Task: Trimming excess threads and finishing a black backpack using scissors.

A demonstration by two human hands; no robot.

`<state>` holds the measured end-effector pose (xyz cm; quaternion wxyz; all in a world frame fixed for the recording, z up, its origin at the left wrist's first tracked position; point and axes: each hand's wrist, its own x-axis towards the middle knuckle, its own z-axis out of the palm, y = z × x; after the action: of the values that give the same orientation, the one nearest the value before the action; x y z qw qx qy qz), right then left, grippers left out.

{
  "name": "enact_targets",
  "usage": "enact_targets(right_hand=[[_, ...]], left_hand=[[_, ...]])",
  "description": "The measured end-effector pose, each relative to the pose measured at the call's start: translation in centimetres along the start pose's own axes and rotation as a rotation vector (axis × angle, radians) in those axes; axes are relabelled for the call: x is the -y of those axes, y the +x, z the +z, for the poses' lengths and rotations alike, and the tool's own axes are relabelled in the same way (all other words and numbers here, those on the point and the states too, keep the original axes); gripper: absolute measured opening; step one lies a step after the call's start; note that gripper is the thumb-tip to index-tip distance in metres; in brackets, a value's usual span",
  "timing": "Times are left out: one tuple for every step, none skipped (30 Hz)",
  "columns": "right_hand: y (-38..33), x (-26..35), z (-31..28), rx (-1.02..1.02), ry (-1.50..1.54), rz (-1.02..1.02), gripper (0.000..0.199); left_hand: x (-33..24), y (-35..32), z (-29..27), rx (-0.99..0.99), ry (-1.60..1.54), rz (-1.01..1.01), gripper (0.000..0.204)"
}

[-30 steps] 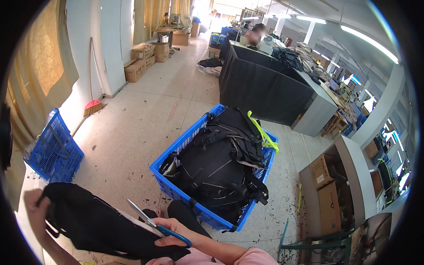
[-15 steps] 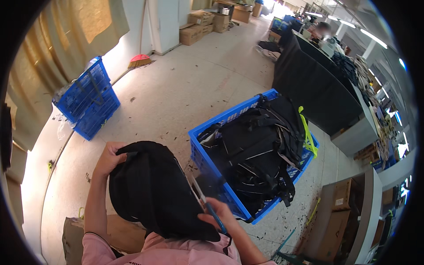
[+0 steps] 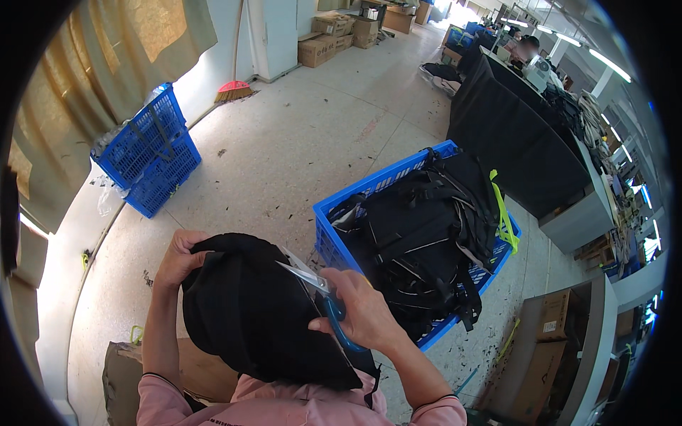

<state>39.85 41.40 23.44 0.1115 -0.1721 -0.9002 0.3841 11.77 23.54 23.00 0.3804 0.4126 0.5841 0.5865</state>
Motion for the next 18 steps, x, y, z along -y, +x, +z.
enact_targets(right_hand=[[0.3, 0.5, -0.3, 0.035, -0.019, 0.009, 0.078], [0.6, 0.9, -0.6, 0.070, -0.039, 0.019, 0.076], [0.7, 1.0, -0.7, 0.069, -0.039, 0.019, 0.076], [0.8, 1.2, -0.8, 0.072, -0.064, 0.013, 0.076], [0.9, 1.3, -0.9, 0.075, -0.088, 0.007, 0.075], [0.8, 1.3, -1.0, 0.074, -0.087, 0.006, 0.075], [0.8, 1.3, -1.1, 0.085, -0.076, -0.003, 0.074], [0.8, 1.3, -1.2, 0.096, -0.064, -0.012, 0.074], [0.8, 1.5, -1.1, 0.098, -0.067, -0.010, 0.074], [0.7, 1.7, -1.0, 0.091, -0.070, -0.023, 0.073], [0.7, 1.9, -0.8, 0.085, -0.074, -0.035, 0.073], [0.7, 1.9, -0.8, 0.085, -0.071, -0.035, 0.073], [0.7, 2.0, -0.8, 0.072, -0.094, -0.033, 0.068], [0.7, 2.1, -0.7, 0.061, -0.118, -0.032, 0.064], [0.7, 2.1, -0.7, 0.060, -0.118, -0.031, 0.064], [0.7, 2.1, -0.6, 0.059, -0.111, -0.021, 0.058], [0.7, 2.1, -0.5, 0.057, -0.103, -0.012, 0.053], [0.6, 2.0, -0.5, 0.057, -0.105, -0.011, 0.053]], left_hand=[[-0.1, -0.1, 0.0, -0.001, 0.012, 0.019, 0.018], [-0.1, -0.2, -0.1, -0.002, 0.014, 0.018, 0.018], [-0.2, -0.2, -0.1, 0.008, 0.017, 0.020, 0.018], [-0.2, -0.2, -0.1, 0.018, 0.021, 0.021, 0.018], [-0.3, -0.3, 0.1, 0.019, 0.022, 0.021, 0.018], [-0.3, -0.3, 0.3, 0.011, -0.001, 0.020, 0.018], [-0.4, -0.4, 0.5, 0.004, -0.024, 0.019, 0.018], [-0.4, -0.4, 0.6, 0.005, -0.021, 0.018, 0.018], [-0.2, -0.6, 0.4, 0.002, -0.025, 0.014, 0.018], [0.0, -0.7, 0.3, -0.001, -0.029, 0.010, 0.018], [0.3, -0.9, 0.2, -0.001, -0.033, 0.011, 0.018], [0.2, -0.9, 0.3, 0.001, -0.039, 0.010, 0.018], [0.2, -0.9, 0.3, 0.004, -0.045, 0.009, 0.018], [0.3, -0.9, 0.3, 0.003, -0.044, 0.007, 0.018], [0.3, -0.8, 0.2, 0.009, -0.025, -0.010, 0.019], [0.4, -0.8, 0.2, 0.013, -0.006, -0.027, 0.019], [0.3, -0.8, 0.3, 0.014, -0.006, -0.027, 0.019], [0.1, -0.7, 0.5, 0.013, -0.019, -0.029, 0.020]])
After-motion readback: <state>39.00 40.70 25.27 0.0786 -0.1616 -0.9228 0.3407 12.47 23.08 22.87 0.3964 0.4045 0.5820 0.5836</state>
